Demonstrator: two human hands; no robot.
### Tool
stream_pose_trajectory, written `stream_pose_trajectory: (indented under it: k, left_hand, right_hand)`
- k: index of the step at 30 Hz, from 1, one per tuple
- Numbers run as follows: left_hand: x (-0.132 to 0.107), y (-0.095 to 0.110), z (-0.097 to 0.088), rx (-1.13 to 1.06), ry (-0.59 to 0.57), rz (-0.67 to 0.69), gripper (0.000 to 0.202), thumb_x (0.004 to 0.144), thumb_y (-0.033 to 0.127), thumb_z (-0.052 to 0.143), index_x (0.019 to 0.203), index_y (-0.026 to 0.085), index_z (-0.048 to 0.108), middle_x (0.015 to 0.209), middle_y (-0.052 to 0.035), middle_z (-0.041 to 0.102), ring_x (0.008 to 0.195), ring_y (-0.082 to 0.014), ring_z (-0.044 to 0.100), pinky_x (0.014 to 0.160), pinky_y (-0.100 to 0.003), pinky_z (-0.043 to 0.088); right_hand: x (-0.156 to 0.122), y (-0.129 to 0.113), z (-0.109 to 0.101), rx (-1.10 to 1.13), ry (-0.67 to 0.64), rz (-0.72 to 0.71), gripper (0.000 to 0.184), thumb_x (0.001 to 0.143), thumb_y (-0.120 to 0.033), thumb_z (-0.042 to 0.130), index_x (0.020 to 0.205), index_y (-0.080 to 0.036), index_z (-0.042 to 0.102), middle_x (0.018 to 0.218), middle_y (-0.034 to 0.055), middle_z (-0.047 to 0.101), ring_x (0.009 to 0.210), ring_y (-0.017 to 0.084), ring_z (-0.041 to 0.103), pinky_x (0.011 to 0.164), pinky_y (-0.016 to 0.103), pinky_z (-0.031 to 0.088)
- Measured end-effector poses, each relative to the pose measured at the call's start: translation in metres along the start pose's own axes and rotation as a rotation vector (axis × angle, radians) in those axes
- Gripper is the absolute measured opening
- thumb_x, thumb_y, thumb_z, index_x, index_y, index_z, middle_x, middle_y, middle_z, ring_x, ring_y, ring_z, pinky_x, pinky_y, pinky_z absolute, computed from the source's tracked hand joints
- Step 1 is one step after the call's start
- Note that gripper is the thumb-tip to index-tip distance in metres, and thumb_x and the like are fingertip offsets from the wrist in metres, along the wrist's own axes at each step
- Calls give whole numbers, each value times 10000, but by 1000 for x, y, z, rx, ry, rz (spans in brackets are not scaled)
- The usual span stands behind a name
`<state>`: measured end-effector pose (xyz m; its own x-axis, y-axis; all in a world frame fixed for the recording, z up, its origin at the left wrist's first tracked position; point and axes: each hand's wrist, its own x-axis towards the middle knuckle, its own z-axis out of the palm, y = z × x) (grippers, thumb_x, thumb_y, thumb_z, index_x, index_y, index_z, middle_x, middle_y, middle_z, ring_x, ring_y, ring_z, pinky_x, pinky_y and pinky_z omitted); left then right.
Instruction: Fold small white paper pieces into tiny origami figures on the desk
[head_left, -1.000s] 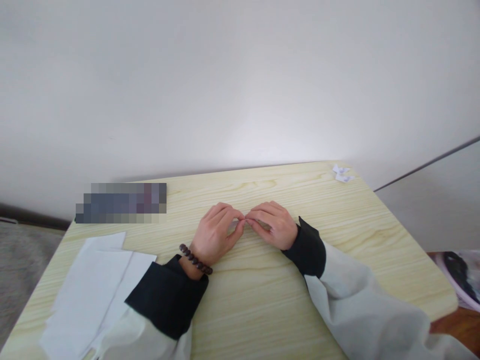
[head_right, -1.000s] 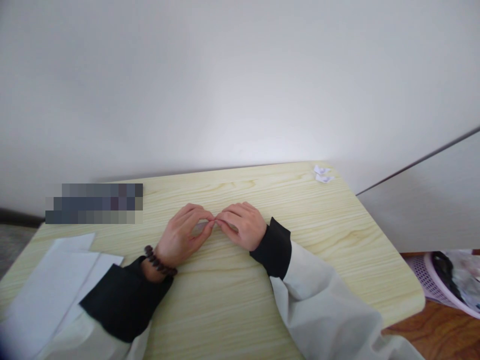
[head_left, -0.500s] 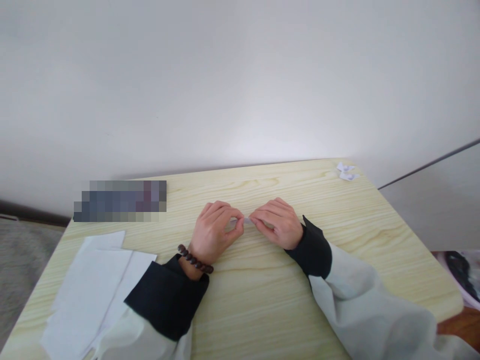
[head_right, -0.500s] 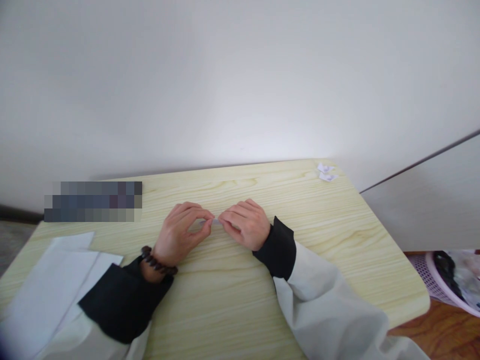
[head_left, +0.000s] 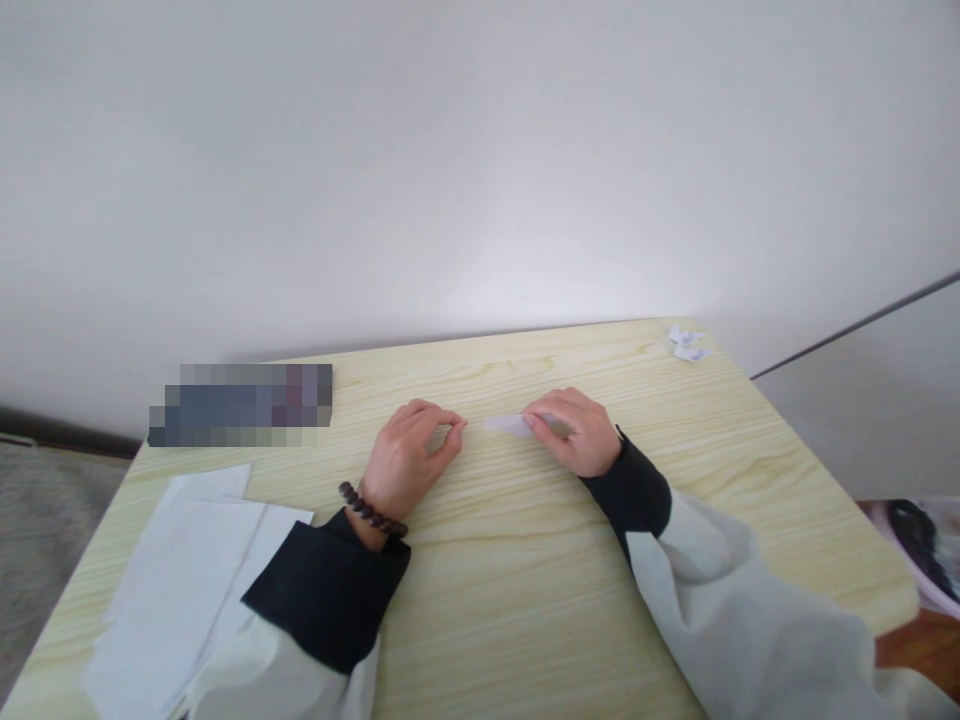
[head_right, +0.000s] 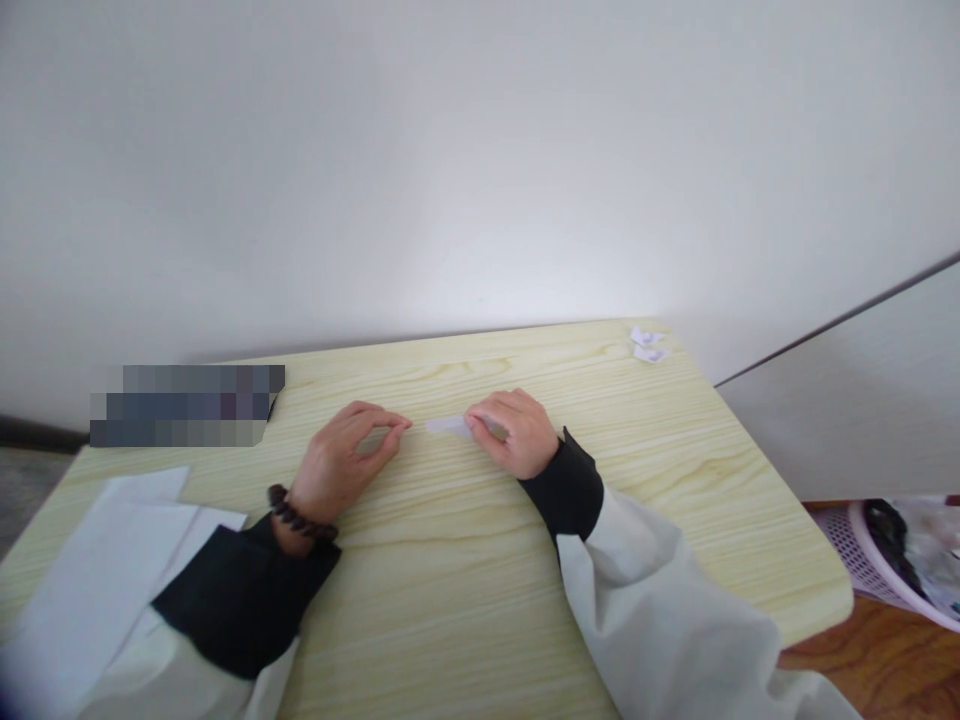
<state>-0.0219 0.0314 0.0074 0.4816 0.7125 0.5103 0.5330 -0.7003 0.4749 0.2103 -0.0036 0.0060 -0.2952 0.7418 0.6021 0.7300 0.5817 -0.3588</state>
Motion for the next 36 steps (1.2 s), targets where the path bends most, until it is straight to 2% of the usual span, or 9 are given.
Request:
stream_pose_trajectory:
  k: [6, 13, 26, 31, 36]
  left_hand:
    - [1, 14, 7, -70, -62, 55, 176, 855, 217, 499, 970, 164, 622, 899, -63, 673, 855, -169, 596, 781, -308, 497]
    - [-1, 15, 15, 8, -62, 130, 164, 867, 232, 507, 826, 173, 655, 751, -35, 669, 744, -152, 584, 705, -285, 476]
    - [0, 11, 12, 155, 29, 93, 172, 859, 228, 528, 758, 180, 658, 689, -19, 673, 704, -156, 594, 674, -294, 421]
    - [0, 9, 12, 139, 20, 68, 185, 864, 229, 518, 762, 173, 662, 708, -23, 685, 708, -158, 600, 674, -298, 426]
    - [-2, 8, 14, 91, -43, -5, 207, 872, 257, 497, 770, 179, 659, 744, -31, 688, 713, -161, 604, 670, -299, 443]
  right_hand:
    - [1, -12, 9, 24, -17, -18, 117, 855, -195, 508, 796, -190, 609, 744, 18, 684, 678, 118, 603, 655, 259, 422]
    - [0, -22, 15, 54, -24, -36, 113, 840, -198, 523, 764, -182, 606, 700, 11, 667, 653, 117, 593, 637, 259, 401]
    - [1, -5, 9, 5, -81, -42, 174, 791, -194, 512, 630, -180, 578, 565, 1, 596, 527, 106, 514, 562, 224, 383]
    - [-1, 0, 3, 66, -123, -10, 159, 767, -163, 494, 640, -173, 588, 571, 5, 585, 507, 92, 495, 516, 197, 383]
    - [-2, 3, 0, 84, -142, 44, 178, 764, -164, 481, 623, -168, 590, 550, 2, 575, 464, 80, 461, 471, 188, 360]
